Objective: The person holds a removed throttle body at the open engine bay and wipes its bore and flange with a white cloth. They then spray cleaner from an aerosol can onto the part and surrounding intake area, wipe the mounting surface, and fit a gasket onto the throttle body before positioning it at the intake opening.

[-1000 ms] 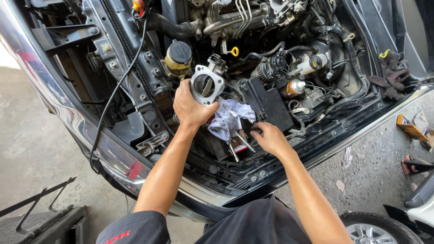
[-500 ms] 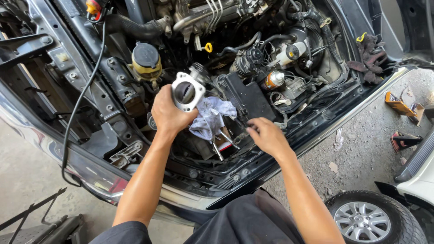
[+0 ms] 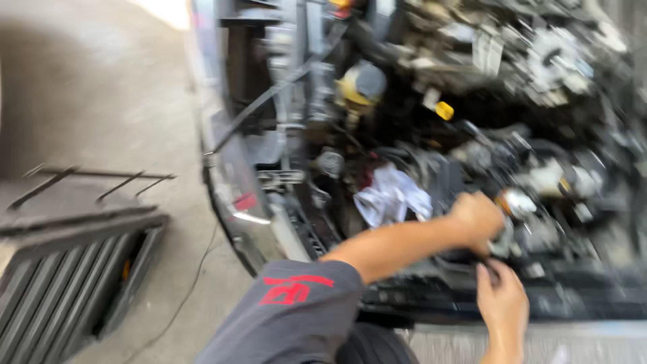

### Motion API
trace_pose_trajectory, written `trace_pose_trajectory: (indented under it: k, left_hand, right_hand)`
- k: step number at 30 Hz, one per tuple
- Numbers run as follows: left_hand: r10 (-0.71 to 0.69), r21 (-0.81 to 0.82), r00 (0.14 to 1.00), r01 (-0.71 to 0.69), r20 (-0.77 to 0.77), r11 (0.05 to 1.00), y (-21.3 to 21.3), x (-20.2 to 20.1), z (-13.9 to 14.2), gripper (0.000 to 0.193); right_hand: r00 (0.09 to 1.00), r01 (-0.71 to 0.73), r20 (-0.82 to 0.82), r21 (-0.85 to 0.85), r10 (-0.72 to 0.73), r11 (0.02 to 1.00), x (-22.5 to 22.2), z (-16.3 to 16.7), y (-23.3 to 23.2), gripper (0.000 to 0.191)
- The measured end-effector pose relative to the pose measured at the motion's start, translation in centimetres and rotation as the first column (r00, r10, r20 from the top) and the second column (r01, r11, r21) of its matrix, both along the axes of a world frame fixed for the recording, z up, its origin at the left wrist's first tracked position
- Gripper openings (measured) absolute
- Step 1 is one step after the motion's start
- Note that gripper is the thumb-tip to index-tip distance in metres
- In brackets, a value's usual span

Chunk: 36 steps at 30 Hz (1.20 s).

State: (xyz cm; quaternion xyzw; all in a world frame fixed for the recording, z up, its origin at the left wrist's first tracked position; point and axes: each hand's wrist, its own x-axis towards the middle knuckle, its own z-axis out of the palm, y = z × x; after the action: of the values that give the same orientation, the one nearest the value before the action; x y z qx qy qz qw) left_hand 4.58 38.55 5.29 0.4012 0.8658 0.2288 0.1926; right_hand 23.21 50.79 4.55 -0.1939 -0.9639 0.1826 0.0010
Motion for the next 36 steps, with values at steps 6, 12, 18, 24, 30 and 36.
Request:
trace_pose_trajectory:
  k: [6,12,18,24,30,36]
  left_hand:
    - [0.083,-0.081,0.988,-0.094,-0.132,0.992,1.4,1.4,-2.6,0.071]
    - [0.187,-0.011,0.957,-0.194,-0.224,0.981,1.2,3.2,-5.0,0.074]
    - [0.269,0.054,0.896,-0.267,-0.354,0.962,-0.1,4.6,-5.4,0.076]
    - [0.251,0.043,0.910,-0.251,-0.329,0.967,-1.3,5.1,-4.4,0.108]
    - [0.380,0.418,0.882,-0.244,-0.279,0.875,-8.4,3.9,-3.4,0.108]
    - [0.601,-0.141,0.798,-0.600,-0.040,0.787,-13.3,2.4,-7.6,0.043]
  right_hand:
    - [0.989,-0.041,-0.149,-0.162,0.017,0.986,-0.9,-7.4,3.3,0.028]
    - [0.998,-0.059,-0.045,-0.193,0.051,0.979,-3.6,-9.4,3.9,0.029]
    - [0.996,-0.093,-0.008,-0.098,0.093,0.991,-3.0,-7.1,1.9,0.029]
    - [0.997,-0.045,0.067,0.100,0.039,0.994,-0.6,-3.3,-0.2,0.029]
    - [1.000,0.012,-0.022,-0.008,-0.012,1.000,0.2,-2.8,-0.3,0.029]
    - [0.987,-0.017,-0.160,-0.268,-0.026,0.963,-2.3,-5.1,1.0,0.028]
